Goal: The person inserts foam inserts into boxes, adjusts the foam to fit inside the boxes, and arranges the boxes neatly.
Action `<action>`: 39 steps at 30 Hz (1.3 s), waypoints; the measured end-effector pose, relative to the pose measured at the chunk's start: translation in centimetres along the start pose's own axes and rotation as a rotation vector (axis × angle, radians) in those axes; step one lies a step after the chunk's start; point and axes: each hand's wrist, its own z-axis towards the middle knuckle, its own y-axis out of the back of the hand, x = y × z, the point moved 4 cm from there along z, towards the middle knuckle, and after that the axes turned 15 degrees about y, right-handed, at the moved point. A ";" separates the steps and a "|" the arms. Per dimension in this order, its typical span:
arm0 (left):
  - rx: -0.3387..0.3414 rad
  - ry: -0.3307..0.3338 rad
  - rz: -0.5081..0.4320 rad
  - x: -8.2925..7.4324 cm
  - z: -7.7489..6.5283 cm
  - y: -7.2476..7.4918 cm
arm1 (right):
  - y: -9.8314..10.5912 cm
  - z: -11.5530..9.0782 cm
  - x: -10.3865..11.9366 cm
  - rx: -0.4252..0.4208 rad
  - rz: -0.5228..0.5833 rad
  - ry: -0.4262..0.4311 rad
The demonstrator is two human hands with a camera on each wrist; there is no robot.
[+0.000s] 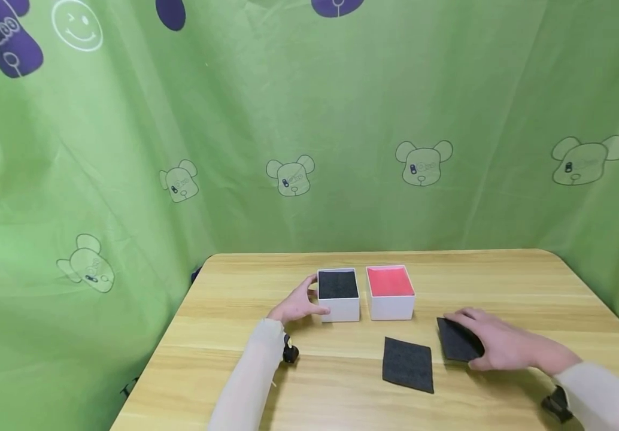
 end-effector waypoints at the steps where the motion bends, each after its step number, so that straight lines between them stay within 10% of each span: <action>1: 0.000 -0.001 0.003 0.0 0.0 0.0 | 0.3 0.2 0.1 -0.017 -0.014 0.011; 18: 0.002 -0.005 0.004 -1.0 -0.9 0.0 | 4.3 7.0 1.7 -0.063 -0.014 0.022; 39: 0.032 -0.005 0.009 -1.6 -1.1 0.1 | 4.3 14.1 2.5 -0.025 0.048 0.063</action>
